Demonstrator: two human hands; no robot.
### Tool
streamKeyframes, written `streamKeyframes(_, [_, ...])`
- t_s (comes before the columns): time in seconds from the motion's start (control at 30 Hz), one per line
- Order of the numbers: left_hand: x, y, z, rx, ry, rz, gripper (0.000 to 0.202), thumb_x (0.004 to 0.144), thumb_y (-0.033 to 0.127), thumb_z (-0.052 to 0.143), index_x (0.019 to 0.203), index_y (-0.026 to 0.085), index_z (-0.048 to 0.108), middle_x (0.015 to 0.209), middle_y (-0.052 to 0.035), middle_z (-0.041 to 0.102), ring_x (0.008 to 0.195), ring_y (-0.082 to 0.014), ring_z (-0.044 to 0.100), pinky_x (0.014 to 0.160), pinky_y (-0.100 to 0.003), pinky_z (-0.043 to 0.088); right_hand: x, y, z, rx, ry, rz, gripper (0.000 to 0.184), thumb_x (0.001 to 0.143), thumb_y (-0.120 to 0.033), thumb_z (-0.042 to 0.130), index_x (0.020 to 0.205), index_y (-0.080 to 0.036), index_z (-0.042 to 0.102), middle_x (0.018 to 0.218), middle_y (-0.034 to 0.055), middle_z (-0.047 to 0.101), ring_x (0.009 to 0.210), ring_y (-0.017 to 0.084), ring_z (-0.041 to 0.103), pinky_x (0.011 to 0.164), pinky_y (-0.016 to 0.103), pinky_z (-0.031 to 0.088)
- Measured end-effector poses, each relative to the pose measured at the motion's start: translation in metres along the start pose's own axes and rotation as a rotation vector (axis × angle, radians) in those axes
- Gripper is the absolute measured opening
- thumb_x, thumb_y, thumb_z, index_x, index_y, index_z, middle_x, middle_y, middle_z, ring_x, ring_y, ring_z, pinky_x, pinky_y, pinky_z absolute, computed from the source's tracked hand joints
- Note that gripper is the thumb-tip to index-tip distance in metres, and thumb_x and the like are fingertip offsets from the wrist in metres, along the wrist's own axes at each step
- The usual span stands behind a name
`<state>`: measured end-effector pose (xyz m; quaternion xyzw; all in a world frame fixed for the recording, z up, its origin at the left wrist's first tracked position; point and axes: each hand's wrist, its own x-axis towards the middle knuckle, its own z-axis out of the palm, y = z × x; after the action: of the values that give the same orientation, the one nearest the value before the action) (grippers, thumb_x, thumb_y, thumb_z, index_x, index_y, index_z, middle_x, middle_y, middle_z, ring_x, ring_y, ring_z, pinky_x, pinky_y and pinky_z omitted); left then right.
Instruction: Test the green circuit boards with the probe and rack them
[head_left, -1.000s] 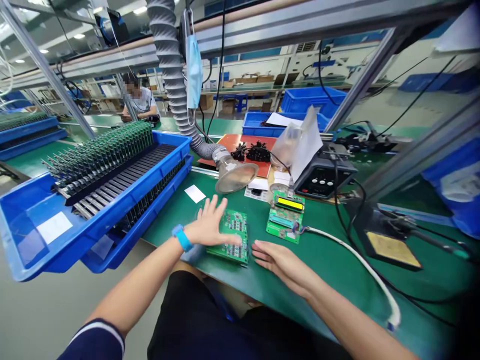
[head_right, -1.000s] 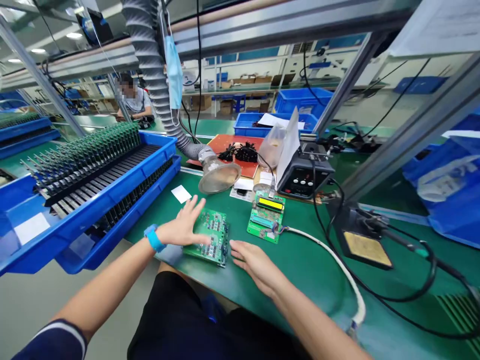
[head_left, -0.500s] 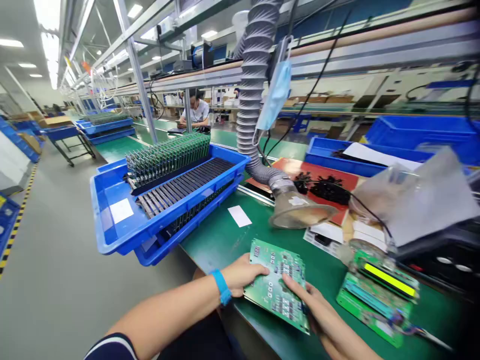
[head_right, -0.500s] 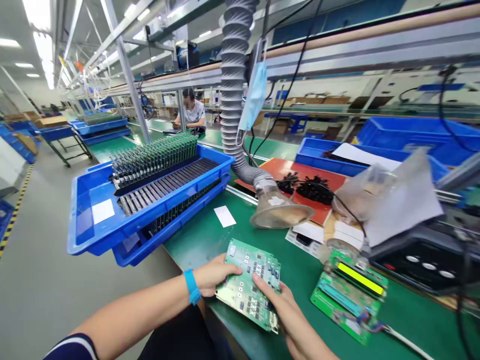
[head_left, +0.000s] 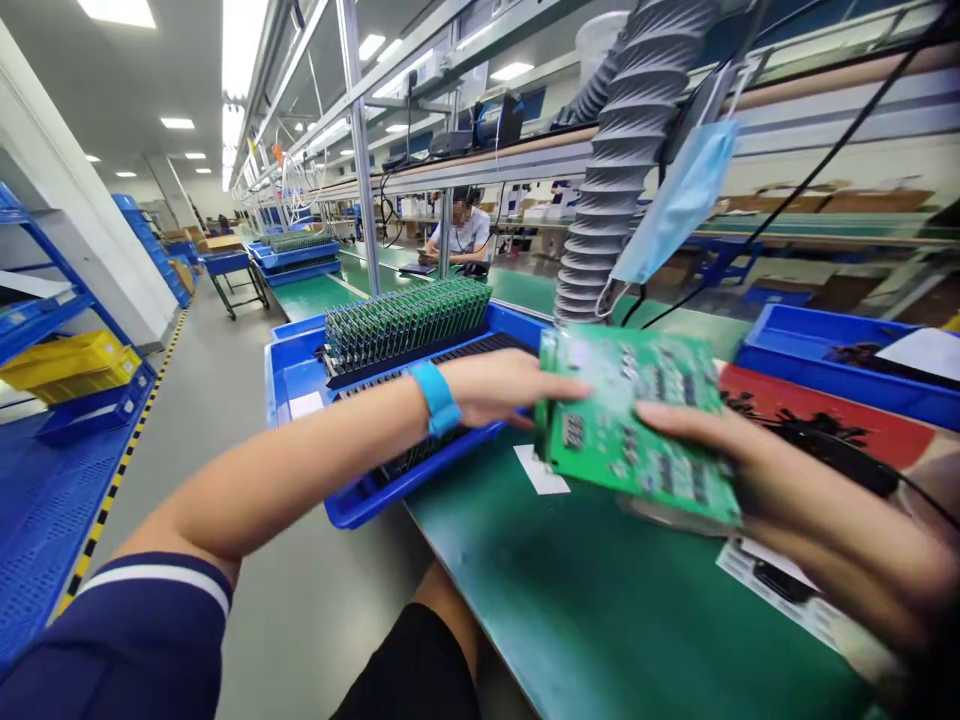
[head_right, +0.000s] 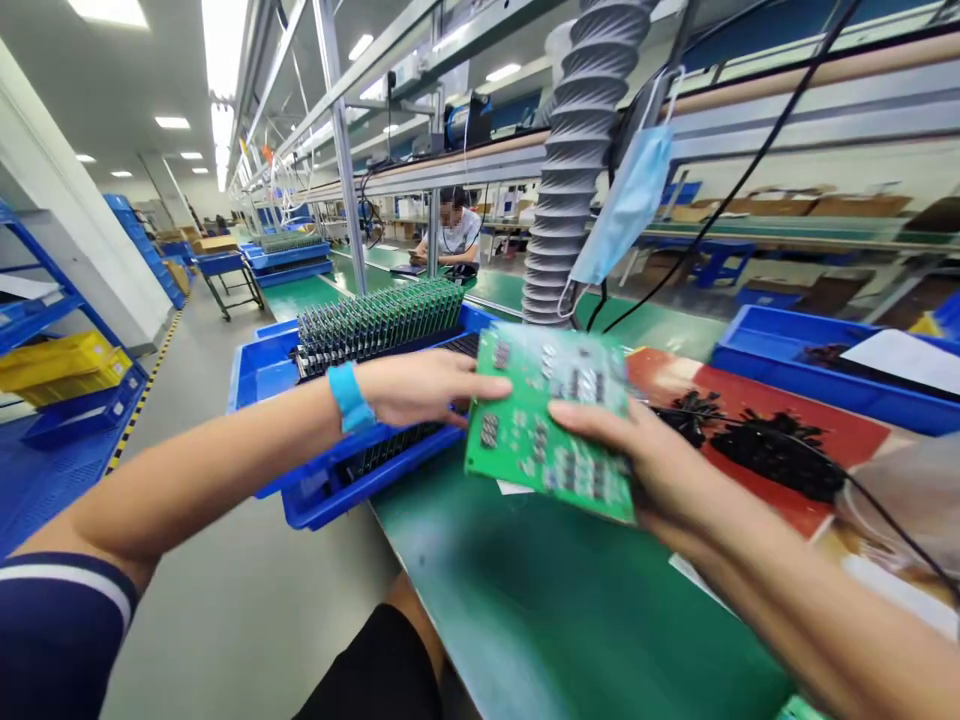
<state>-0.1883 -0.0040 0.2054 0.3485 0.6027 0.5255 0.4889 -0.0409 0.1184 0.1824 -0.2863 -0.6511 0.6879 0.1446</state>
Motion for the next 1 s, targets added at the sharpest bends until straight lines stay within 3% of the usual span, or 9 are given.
streamKeyframes(0.1, [0.021, 0.036, -0.035, -0.044, 0.149, 0.130, 0.008, 0.090, 0.012, 0.060, 0.089, 0.010, 0.068, 0.090, -0.0073, 0.071, 0.086, -0.0168, 0.065, 0.091, -0.035, 0.047, 0.059, -0.057, 0.009, -0.117, -0.063, -0.268, 0.051, 0.056, -0.022, 0.077, 0.104, -0.019, 0.063, 0.107, 0.0115, 0.072, 0.078, 0.023, 0.070, 0.068, 0.032, 0.060])
streamKeyframes(0.23, [0.076, 0.028, -0.068, -0.085, 0.308, 0.236, 0.018, 0.099, 0.022, 0.050, 0.104, 0.010, 0.063, 0.103, -0.0099, 0.067, 0.091, -0.0153, 0.064, 0.087, -0.030, 0.050, 0.141, -0.097, 0.018, -0.467, -0.163, -0.378, 0.045, 0.061, -0.023, 0.078, 0.102, -0.018, 0.062, 0.105, 0.0088, 0.071, 0.080, 0.018, 0.068, 0.074, 0.030, 0.057])
streamKeyframes(0.37, [0.125, -0.008, -0.084, -0.052, 0.432, 0.204, 0.028, 0.095, 0.033, 0.056, 0.116, 0.014, 0.057, 0.113, -0.0084, 0.061, 0.095, -0.0203, 0.063, 0.081, -0.039, 0.054, 0.204, -0.096, 0.028, -0.887, -0.066, -0.330, 0.075, 0.056, -0.033, 0.082, 0.122, -0.014, 0.053, 0.121, 0.0148, 0.063, 0.103, 0.027, 0.063, 0.087, 0.036, 0.054])
streamKeyframes(0.5, [0.148, -0.035, -0.098, 0.067, 0.578, 0.093, 0.030, 0.094, 0.032, 0.058, 0.119, 0.015, 0.056, 0.117, -0.0086, 0.059, 0.097, -0.0215, 0.062, 0.082, -0.040, 0.054, 0.246, -0.082, 0.034, -1.063, -0.049, -0.250, 0.108, 0.048, -0.035, 0.086, 0.140, -0.009, 0.035, 0.133, 0.0203, 0.053, 0.116, 0.033, 0.056, 0.095, 0.040, 0.050])
streamKeyframes(0.6, [0.152, -0.041, -0.114, 0.199, 0.727, 0.024, 0.031, 0.093, 0.031, 0.059, 0.120, 0.016, 0.055, 0.122, -0.0089, 0.056, 0.104, -0.0238, 0.060, 0.086, -0.043, 0.051, 0.265, -0.079, 0.037, -1.126, -0.124, -0.185, 0.115, 0.043, -0.037, 0.088, 0.142, -0.011, 0.035, 0.136, 0.0193, 0.052, 0.118, 0.033, 0.056, 0.097, 0.041, 0.050])
streamKeyframes(0.7, [0.158, -0.034, -0.127, 0.319, 0.844, 0.042, 0.035, 0.093, 0.032, 0.059, 0.124, 0.018, 0.053, 0.129, -0.0099, 0.052, 0.112, -0.0264, 0.055, 0.093, -0.048, 0.047, 0.275, -0.080, 0.039, -1.185, -0.147, -0.161, 0.124, 0.043, -0.049, 0.087, 0.147, -0.012, 0.029, 0.148, 0.0193, 0.038, 0.133, 0.035, 0.040, 0.109, 0.044, 0.037])
streamKeyframes(0.83, [0.176, -0.016, -0.139, 0.409, 0.880, 0.168, 0.037, 0.094, 0.036, 0.058, 0.125, 0.018, 0.053, 0.132, -0.0104, 0.050, 0.116, -0.0272, 0.053, 0.097, -0.050, 0.044, 0.277, -0.084, 0.040, -1.229, -0.120, -0.218, 0.100, 0.069, -0.063, 0.067, 0.146, -0.009, 0.032, 0.150, 0.0194, 0.034, 0.137, 0.034, 0.034, 0.112, 0.044, 0.033])
streamKeyframes(0.93, [0.187, -0.009, -0.144, 0.421, 0.897, 0.217, 0.037, 0.093, 0.038, 0.058, 0.123, 0.017, 0.054, 0.130, -0.0104, 0.053, 0.115, -0.0268, 0.054, 0.097, -0.050, 0.043, 0.275, -0.088, 0.029, -1.210, -0.128, -0.239, 0.062, 0.084, -0.055, 0.054, 0.125, -0.009, 0.059, 0.130, 0.0188, 0.058, 0.122, 0.032, 0.053, 0.099, 0.039, 0.046])
streamKeyframes(1.0, [0.191, -0.010, -0.145, 0.414, 0.909, 0.222, 0.035, 0.093, 0.038, 0.059, 0.120, 0.016, 0.056, 0.127, -0.0101, 0.054, 0.114, -0.0264, 0.054, 0.097, -0.049, 0.043, 0.275, -0.088, 0.017, -1.150, -0.154, -0.238, 0.046, 0.082, -0.051, 0.059, 0.104, -0.012, 0.070, 0.103, 0.0145, 0.071, 0.098, 0.029, 0.066, 0.082, 0.035, 0.055])
